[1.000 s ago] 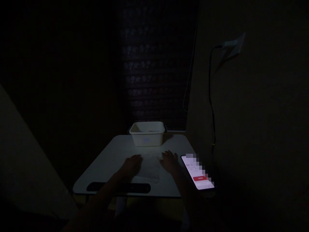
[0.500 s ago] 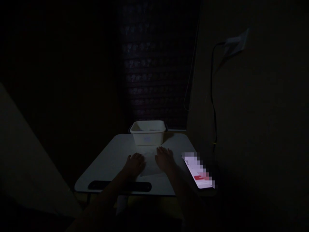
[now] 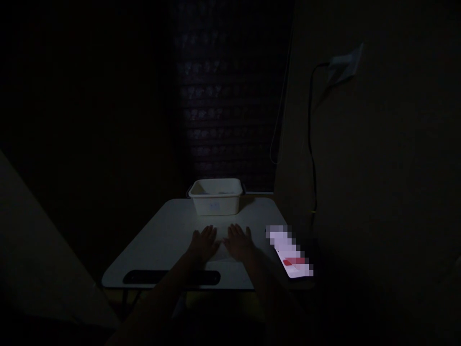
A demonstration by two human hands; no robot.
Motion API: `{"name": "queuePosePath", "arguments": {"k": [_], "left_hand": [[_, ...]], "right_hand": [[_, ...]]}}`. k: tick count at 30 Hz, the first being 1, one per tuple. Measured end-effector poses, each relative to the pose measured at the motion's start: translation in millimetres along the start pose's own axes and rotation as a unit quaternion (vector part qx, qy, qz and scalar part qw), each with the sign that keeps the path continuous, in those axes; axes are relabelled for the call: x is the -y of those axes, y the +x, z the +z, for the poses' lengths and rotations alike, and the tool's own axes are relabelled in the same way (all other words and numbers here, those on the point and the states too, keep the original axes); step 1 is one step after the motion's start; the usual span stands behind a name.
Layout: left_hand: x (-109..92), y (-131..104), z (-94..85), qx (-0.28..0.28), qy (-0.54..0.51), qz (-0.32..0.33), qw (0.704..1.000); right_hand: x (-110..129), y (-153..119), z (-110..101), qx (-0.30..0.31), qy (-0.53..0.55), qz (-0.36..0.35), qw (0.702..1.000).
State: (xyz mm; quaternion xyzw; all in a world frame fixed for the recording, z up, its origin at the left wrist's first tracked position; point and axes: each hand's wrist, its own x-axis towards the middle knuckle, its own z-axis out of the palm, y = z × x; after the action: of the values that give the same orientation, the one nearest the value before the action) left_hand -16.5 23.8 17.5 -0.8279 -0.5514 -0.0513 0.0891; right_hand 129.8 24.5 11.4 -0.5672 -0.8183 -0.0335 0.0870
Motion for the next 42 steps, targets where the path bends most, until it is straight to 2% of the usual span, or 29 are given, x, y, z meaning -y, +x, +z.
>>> {"name": "queuePosePath", "arguments": {"k": [4, 8, 13, 16, 19, 23, 29, 36, 42], "left_hand": [[6, -1, 4.9, -0.003, 0.016, -0.021, 1.000], [9, -3, 6.4, -0.025, 0.041, -0.040, 0.998], [15, -8, -8.4, -0.080, 0.078, -0.121, 0.986], [22, -10, -20.8, -0.055, 0.081, -0.157, 0.983], [30, -10, -27.0, -0.013, 0.056, -0.154, 0.986], [36, -10, -25.5, 0.021, 0.026, -0.140, 0.990], [35, -9, -24.9, 0.031, -0.028, -0.109, 0.993], [36, -11, -29.2, 0.016, -0.042, -0.100, 0.994], [36, -14, -32.2, 0.015, -0.014, -0.111, 0.994]], "right_hand": [[-8, 1, 0, 0.000, 0.000, 0.027, 1.000], [-14, 1, 1, -0.025, -0.009, 0.044, 0.999], [-21, 0, 1, -0.028, -0.008, 0.054, 0.998], [-23, 0, 1, -0.006, -0.002, 0.062, 0.998], [-22, 0, 0, -0.001, -0.001, 0.062, 0.998], [-17, -1, -1, 0.001, 0.003, 0.047, 0.999], [-15, 1, -1, 0.019, 0.004, 0.052, 0.998], [-23, 2, 2, -0.010, -0.012, 0.053, 0.998], [-28, 3, 2, -0.043, -0.030, 0.076, 0.996]]}}
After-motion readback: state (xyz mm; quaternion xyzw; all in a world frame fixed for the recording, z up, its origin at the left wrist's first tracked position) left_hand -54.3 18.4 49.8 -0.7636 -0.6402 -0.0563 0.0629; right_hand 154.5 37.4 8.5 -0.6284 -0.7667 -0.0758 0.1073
